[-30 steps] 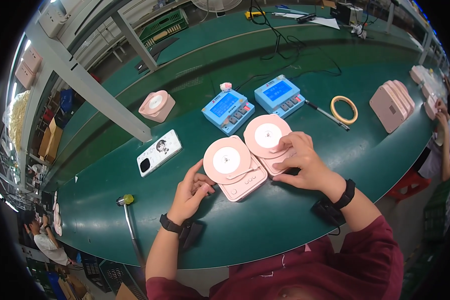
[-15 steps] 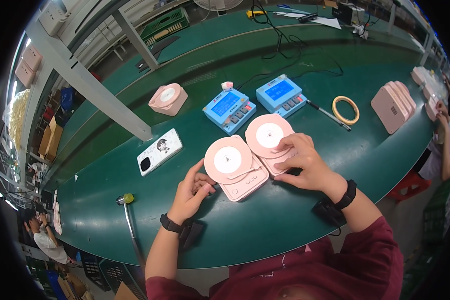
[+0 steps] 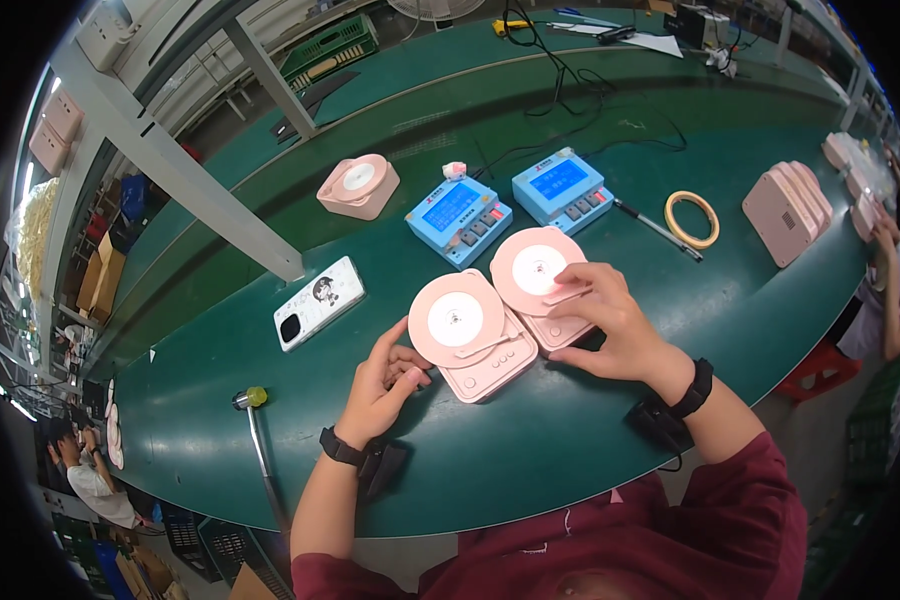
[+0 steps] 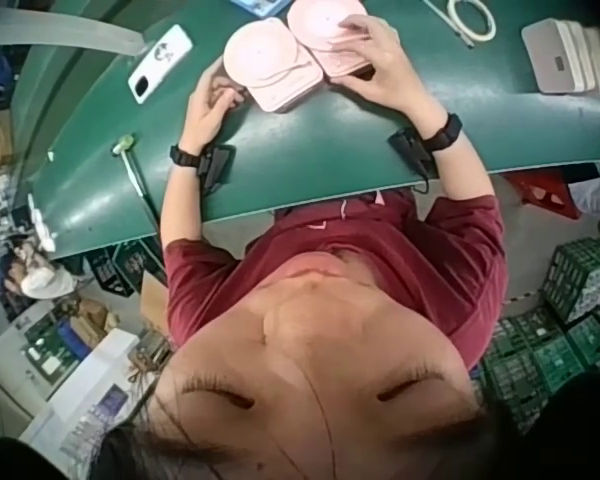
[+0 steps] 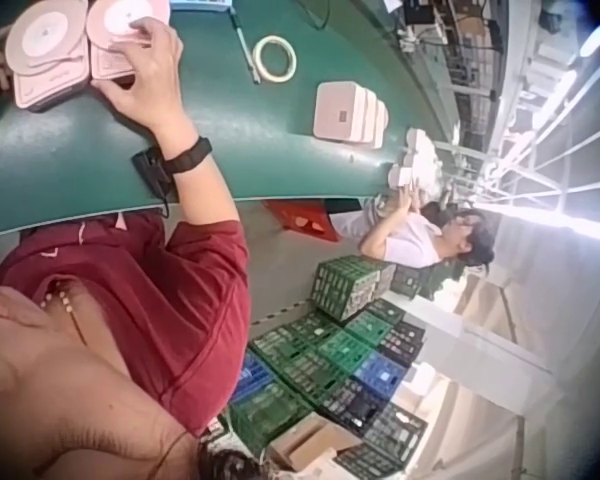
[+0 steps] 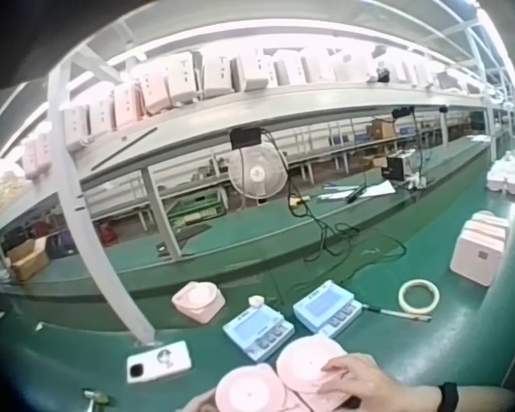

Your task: The person tests pink record player speakers by pressing buttons and checking the turntable rotation before setting them aside. They then pick up a pen to inspect it and finish by arranging the speakers in a row for further testing.

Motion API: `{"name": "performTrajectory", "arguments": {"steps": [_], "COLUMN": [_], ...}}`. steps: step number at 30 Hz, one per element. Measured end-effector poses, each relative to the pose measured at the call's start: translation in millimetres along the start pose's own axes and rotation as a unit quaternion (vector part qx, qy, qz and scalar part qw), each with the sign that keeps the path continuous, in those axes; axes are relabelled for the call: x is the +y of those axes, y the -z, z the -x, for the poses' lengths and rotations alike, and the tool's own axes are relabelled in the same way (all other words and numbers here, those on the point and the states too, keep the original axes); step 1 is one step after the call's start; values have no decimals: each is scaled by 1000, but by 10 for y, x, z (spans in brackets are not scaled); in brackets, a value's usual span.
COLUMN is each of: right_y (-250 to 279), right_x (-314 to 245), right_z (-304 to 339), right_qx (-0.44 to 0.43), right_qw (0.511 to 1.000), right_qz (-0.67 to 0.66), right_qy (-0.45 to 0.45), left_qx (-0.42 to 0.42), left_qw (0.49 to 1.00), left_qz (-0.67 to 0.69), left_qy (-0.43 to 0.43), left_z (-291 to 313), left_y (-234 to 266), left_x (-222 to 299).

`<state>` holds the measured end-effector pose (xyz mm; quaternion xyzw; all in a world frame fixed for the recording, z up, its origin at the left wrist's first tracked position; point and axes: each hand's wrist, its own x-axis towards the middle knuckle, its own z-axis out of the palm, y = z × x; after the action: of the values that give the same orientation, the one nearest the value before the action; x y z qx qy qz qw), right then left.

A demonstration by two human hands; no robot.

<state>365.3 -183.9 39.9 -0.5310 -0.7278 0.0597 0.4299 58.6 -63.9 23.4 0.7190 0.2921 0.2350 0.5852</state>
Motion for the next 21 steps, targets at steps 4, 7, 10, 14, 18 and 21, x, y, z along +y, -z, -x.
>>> {"name": "performTrajectory", "arguments": {"steps": [4, 7, 10, 14, 18, 21], "right_y": [3, 7, 6, 5, -2, 0], "right_x": [16, -17, 10, 32, 23, 25], "right_z": [-1, -12, -9, 4, 6, 5], "right_qx": [1, 5, 0, -12, -14, -19], "right_qw": [1000, 1000, 1000, 998, 998, 998], "right_qz": [8, 5, 4, 4, -1, 2], "right_qy": [-10, -9, 13, 55, 54, 54], "left_qx": [2, 3, 1, 1, 1, 1], "left_qw": [1000, 1000, 1000, 1000, 1000, 1000], "left_qz": [-3, -1, -3, 0, -2, 0], "left_qy": [1, 2, -1, -4, 0, 1], "left_z": [3, 3, 4, 10, 11, 9], "left_y": [3, 3, 7, 6, 4, -1], "left_x": [-1, -1, -9, -20, -13, -6]}}
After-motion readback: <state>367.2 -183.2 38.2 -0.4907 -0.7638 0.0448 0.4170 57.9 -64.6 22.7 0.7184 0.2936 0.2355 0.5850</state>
